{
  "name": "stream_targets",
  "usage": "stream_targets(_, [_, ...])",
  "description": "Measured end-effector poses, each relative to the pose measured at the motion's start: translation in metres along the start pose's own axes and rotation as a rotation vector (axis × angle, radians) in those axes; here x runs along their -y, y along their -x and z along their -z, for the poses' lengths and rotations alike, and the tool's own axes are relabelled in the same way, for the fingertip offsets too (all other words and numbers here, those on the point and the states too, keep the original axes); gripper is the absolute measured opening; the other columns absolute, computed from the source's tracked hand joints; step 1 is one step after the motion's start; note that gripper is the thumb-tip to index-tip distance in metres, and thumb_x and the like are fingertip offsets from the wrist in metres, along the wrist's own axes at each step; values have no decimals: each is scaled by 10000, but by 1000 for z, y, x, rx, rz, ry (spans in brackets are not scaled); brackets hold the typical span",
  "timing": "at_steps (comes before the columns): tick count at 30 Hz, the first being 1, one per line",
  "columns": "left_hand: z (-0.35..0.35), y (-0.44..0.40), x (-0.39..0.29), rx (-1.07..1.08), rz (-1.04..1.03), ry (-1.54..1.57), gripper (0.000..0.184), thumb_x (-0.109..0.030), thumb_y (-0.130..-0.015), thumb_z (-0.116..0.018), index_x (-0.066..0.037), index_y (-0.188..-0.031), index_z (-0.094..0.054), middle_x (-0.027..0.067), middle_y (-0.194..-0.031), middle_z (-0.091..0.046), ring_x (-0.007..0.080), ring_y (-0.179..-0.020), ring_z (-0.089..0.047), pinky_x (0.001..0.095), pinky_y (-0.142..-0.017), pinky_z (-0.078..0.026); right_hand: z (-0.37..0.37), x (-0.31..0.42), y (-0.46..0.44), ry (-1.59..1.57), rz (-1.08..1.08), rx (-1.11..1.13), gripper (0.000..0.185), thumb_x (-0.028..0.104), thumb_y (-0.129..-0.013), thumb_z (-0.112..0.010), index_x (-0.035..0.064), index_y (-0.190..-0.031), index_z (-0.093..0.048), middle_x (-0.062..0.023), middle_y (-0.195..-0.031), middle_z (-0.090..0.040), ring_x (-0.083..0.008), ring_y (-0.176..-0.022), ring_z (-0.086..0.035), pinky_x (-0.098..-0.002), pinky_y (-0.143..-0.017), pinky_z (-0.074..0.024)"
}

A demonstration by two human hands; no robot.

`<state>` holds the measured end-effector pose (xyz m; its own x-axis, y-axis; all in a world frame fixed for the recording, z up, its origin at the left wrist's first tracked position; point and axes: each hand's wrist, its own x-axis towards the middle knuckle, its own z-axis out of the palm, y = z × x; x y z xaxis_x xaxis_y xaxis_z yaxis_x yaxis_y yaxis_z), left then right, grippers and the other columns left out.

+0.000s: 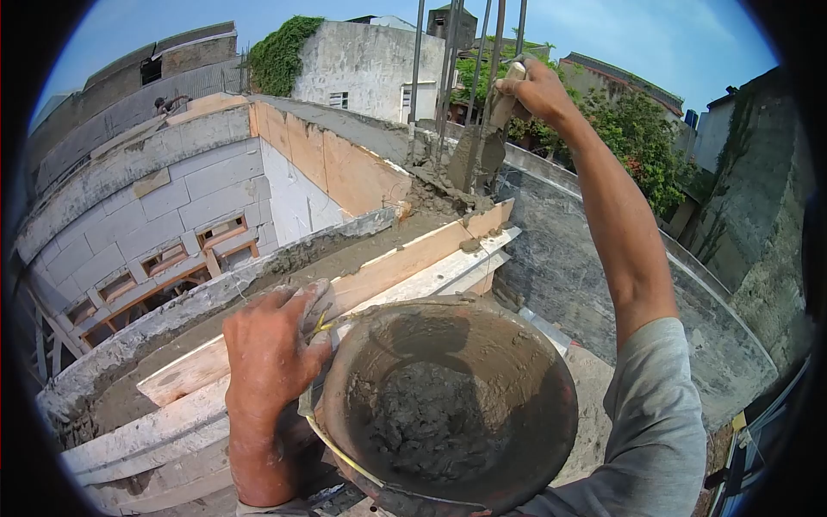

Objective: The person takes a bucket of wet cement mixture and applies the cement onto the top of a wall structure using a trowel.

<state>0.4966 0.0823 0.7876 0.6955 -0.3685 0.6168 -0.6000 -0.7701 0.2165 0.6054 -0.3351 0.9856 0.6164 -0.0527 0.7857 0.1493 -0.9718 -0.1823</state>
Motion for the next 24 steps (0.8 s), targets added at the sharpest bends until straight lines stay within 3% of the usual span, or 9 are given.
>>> stream_targets(3, [0, -1, 0, -8, 1, 33, 538, -198, -577, -763, -89, -1101, -698, 160, -884, -655, 353, -810, -641, 440, -712, -493, 3, 12, 0, -81, -91, 72, 486, 332, -778, -721, -36, -1076, -612, -256, -1067, -640, -368, -1012, -628, -438, -866, -490])
stream_targets(6, [3, -1, -2, 27, 12, -2, 541, -197, -576, -765, -83, -1101, -696, 160, -895, -656, 352, -815, -640, 437, -720, -494, -13, 3, 12, 169, 47, 102, 439, 284, -809, -713, -39, -1081, -592, -219, -985, -665, -349, -830, -679, -416, -749, -542])
stream_targets(9, [3, 0, -3, 24, 5, -30, 550, -194, -572, -764, -79, -1105, -693, 160, -901, -657, 352, -823, -638, 435, -727, -492, 16, 10, 21, -179, -142, 280, 366, 274, -864, -688, 7, -1081, -563, -139, -891, -656, -198, -711, -639, -330, -588, -496])
stream_targets(13, [1, 2, -4, 39, 28, -29, 559, -185, -568, -756, -77, -1113, -691, 157, -911, -659, 351, -832, -637, 433, -739, -486, 18, 3, 21, -218, -58, 132, 394, 298, -858, -720, 2, -1061, -559, -117, -859, -643, -185, -692, -619, -337, -600, -501])
stream_targets(14, [1, 1, -4, 44, 34, -19, 563, -183, -567, -754, -77, -1116, -690, 157, -918, -661, 350, -837, -637, 432, -745, -485, 16, 9, 32, -241, -97, 268, 383, 290, -859, -717, -7, -1046, -566, -114, -869, -644, -184, -705, -624, -345, -609, -503])
stream_targets(17, [0, 1, -6, 11, 13, -33, 565, -182, -563, -749, -76, -1115, -689, 156, -946, -668, 348, -849, -638, 434, -758, -481, -5, -15, 35, -252, -158, 218, 364, 280, -853, -720, -18, -1007, -579, -122, -836, -655, -202, -638, -637, -363, -605, -522])
stream_targets(20, [-5, 1, 1, -31, -3, -47, 555, -183, -559, -748, -76, -1102, -693, 153, -976, -674, 348, -863, -641, 434, -768, -480, 4, -21, 28, -224, -176, -130, 451, 279, -822, -733, -28, -1108, -566, -198, -963, -664, -271, -858, -674, -392, -714, -532])
stream_targets(23, [-3, -1, -4, 2, 52, -31, 533, -179, -558, -747, -78, -1079, -699, 147, -980, -678, 349, -863, -644, 430, -772, -481, 47, -16, 31, -612, -118, -373, 362, 252, -850, -743, -28, -983, -558, -126, -755, -656, -161, -535, -629, -274, -459, -520])
stream_targets(24, [-2, -1, -6, 19, 82, -21, 525, -177, -558, -747, -79, -1071, -701, 145, -977, -679, 349, -860, -645, 429, -772, -482, 62, -7, 41, -580, -75, -460, 340, 251, -855, -740, -22, -969, -572, -112, -749, -652, -151, -543, -621, -265, -472, -511])
